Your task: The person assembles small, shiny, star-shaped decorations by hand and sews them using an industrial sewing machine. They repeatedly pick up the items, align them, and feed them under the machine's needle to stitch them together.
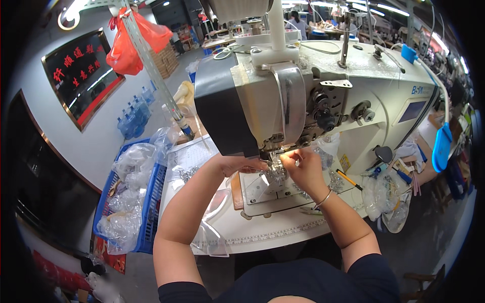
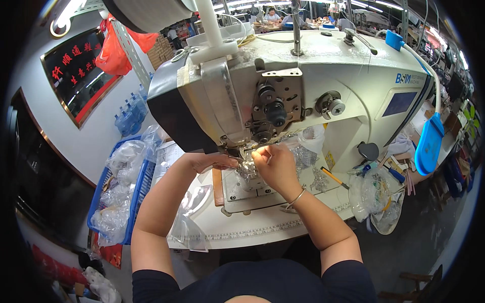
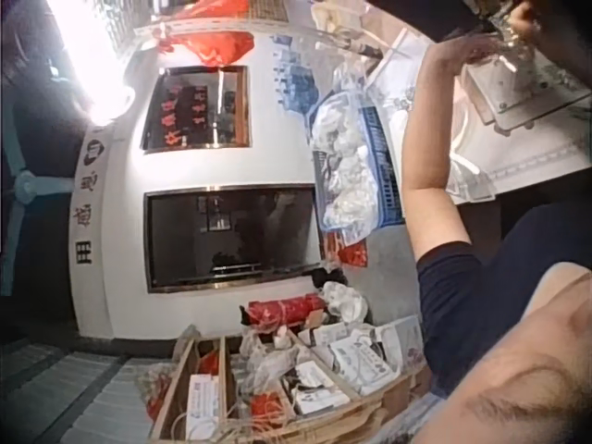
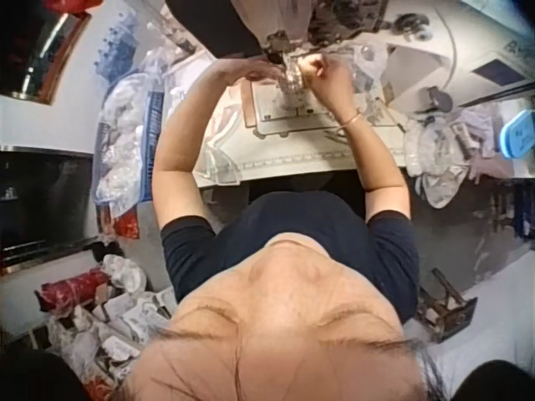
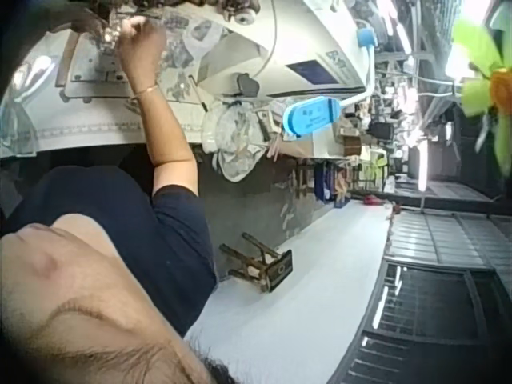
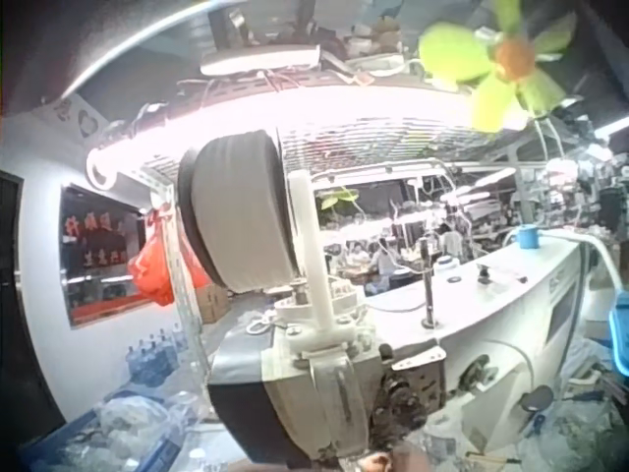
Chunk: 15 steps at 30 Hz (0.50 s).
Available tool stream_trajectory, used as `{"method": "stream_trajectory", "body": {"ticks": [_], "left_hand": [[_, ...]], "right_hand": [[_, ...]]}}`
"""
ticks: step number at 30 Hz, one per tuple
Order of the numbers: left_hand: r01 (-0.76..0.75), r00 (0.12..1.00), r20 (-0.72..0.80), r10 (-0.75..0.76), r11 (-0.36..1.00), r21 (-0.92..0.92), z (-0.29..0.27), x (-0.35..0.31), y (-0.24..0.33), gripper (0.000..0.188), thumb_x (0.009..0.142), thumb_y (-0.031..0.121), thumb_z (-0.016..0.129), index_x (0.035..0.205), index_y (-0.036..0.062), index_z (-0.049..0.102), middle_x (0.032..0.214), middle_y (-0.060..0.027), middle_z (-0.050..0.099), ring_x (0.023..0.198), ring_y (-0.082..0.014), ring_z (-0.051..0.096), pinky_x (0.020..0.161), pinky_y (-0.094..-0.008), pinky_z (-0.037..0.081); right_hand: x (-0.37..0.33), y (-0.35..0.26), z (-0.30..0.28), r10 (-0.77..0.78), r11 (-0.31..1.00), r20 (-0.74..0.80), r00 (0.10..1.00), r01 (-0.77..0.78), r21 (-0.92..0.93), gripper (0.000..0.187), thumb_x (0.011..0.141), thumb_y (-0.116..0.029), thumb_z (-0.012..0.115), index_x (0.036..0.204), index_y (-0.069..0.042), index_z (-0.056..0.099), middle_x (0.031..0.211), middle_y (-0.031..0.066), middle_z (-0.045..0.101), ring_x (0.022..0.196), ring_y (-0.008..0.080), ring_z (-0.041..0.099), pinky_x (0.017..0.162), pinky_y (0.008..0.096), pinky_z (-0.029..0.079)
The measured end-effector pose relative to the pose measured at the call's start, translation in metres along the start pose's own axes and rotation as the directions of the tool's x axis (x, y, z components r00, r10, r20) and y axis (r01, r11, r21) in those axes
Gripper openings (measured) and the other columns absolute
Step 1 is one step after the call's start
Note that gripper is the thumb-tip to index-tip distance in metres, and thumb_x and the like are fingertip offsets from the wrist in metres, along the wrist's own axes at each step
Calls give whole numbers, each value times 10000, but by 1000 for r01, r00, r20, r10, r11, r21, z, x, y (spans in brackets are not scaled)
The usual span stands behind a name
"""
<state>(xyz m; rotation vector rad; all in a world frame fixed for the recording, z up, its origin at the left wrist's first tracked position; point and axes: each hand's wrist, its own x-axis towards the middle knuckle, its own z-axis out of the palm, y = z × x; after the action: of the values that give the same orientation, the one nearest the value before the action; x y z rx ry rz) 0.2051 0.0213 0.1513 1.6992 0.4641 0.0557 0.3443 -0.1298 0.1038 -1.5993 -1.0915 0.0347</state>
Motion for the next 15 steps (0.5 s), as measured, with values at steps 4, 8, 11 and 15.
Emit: {"method": "stream_trajectory", "body": {"ticks": [4, 8, 11, 15], "left_hand": [[-271, 959, 80, 272, 962, -24, -20, 15, 4, 481, 772, 260, 697, 1193, 98, 528, 947, -28, 630, 782, -138, 602, 596, -246, 498], [-181, 974, 39, 224, 869, -460, -30, 21, 9, 486, 866, 275, 563, 1292, 79, 437, 1132, -100, 573, 961, -202, 596, 673, -335, 550], [-287, 953, -27, 302, 867, -407, -25, 27, 12, 484, 933, 304, 417, 1344, 52, 372, 1261, -140, 507, 1101, -230, 554, 804, -378, 551], [-298, 950, -36, 312, 859, -416, -26, 28, 10, 487, 856, 186, 568, 1298, 40, 422, 1201, -125, 525, 1035, -223, 568, 840, -363, 518]], "right_hand": [[4, -1, 3, -150, 972, -30, 988, 142, -190, 113, 704, -154, 679, 670, -54, 639, 594, 63, 573, 654, 240, 519, 623, 361, 386], [10, -5, 7, -335, 909, -148, 930, 278, -312, 136, 673, -119, 719, 660, -16, 632, 715, 95, 599, 651, 248, 552, 625, 347, 413], [11, 2, 10, -206, 974, -144, 968, 188, -130, 139, 659, -138, 705, 618, -62, 597, 660, 44, 565, 776, 265, 477, 704, 384, 353], [6, 10, 12, -192, 976, -133, 972, 175, -126, 169, 653, -144, 694, 557, -86, 568, 610, 27, 545, 812, 266, 432, 723, 393, 324]]}}
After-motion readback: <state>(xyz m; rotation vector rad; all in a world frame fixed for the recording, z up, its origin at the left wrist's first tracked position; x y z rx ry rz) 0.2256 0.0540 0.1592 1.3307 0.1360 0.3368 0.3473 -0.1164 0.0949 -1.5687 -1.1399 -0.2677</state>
